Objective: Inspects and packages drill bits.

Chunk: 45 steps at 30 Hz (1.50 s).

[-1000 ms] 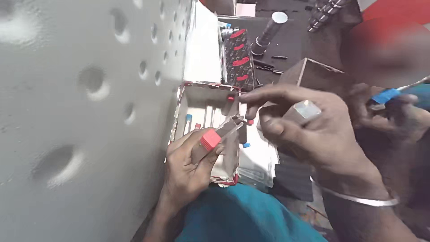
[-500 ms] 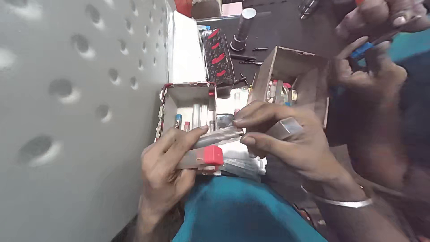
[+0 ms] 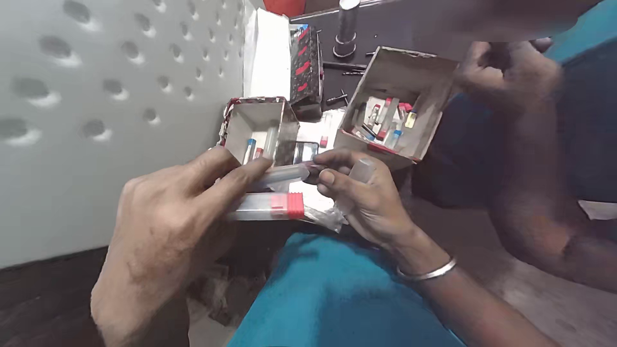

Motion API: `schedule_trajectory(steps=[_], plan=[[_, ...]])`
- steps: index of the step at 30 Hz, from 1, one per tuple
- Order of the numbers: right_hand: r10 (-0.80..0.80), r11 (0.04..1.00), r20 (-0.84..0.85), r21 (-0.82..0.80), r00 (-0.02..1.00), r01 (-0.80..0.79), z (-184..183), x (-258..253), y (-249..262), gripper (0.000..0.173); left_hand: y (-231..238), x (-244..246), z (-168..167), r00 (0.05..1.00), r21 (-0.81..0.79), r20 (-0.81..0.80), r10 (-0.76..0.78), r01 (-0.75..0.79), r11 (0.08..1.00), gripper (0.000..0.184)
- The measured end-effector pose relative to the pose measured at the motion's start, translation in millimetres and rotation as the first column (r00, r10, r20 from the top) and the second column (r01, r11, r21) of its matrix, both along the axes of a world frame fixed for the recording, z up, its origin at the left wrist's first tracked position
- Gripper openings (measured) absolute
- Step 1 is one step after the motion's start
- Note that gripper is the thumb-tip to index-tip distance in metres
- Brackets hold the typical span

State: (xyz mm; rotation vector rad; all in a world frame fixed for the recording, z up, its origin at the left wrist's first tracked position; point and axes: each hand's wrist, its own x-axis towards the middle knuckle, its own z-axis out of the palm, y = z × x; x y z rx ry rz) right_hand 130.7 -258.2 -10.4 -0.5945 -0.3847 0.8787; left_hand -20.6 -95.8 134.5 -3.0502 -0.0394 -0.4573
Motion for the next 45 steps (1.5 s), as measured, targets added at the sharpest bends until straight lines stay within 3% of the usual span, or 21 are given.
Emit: schedule_trajectory(steps=[3,5,8,13,17,22,32,35,38,40,43,45], plan=[[-0.047,0.999,-0.001,0.02,0.999,0.047,1.3,8.1,-23.8,0.023,-22.1,0.7,3.3,0.999,-0.045,0.02,0.027,-0.026,0.999,0.029],[-0.058,0.997,0.039,0.044,0.998,0.057,4.4,15.0,-39.8,0.026,-32.9,-2.1,-5.9,0.998,-0.198,0.051,0.041,-0.031,0.98,0.029],[-0.071,0.996,0.202,0.058,0.977,0.061,10.7,23.5,-59.0,0.028,-49.1,-11.4,-32.2,0.986,-0.44,0.13,0.105,-0.037,0.897,0.029],[-0.098,0.995,0.44,0.029,0.892,0.095,25.1,29.8,-74.2,0.03,-74.7,-18.0,-73.7,0.933,-0.631,0.29,0.214,0.018,0.776,0.025],[-0.081,0.996,0.495,0.024,0.865,0.08,30.0,27.2,-70.2,0.036,-71.0,-15.2,-90.6,0.897,-0.668,0.379,0.226,0.096,0.738,0.026],[-0.022,1.0,0.346,0.005,0.938,0.022,31.5,5.2,-40.5,0.035,-44.9,-23.2,-95.2,0.884,-0.652,0.425,0.195,0.15,0.743,0.027],[-0.15,0.989,0.411,0.069,0.899,0.133,46.2,-10.4,6.1,0.014,4.2,-52.7,-99.1,0.862,-0.674,0.449,0.236,0.154,0.722,0.029],[-0.228,0.974,0.34,0.081,0.912,0.213,52.5,-8.1,5.5,0.015,10.2,-56.0,-109.1,0.817,-0.78,0.478,0.322,0.227,0.583,0.025],[-0.217,0.976,0.298,0.081,0.93,0.202,51.7,-13.3,8.5,0.016,1.7,-45.8,-111.9,0.745,-0.851,0.525,0.411,0.465,0.244,0.02],[-0.185,0.983,0.279,0.07,0.942,0.172,49.3,-20.3,11.7,0.016,-6.6,-35.8,-111.3,0.746,-0.83,0.526,0.408,0.556,0.053,0.016],[-0.171,0.985,0.248,0.053,0.953,0.163,46.2,-29.6,16.5,0.014,-17.6,-24.7,-111.4,0.781,-0.808,0.514,0.353,0.579,-0.105,0.011],[-0.176,0.984,0.255,0.049,0.951,0.169,44.9,-31.6,19.0,0.013,-22.5,-20.9,-110.9,0.796,-0.803,0.508,0.329,0.576,-0.154,0.011]])
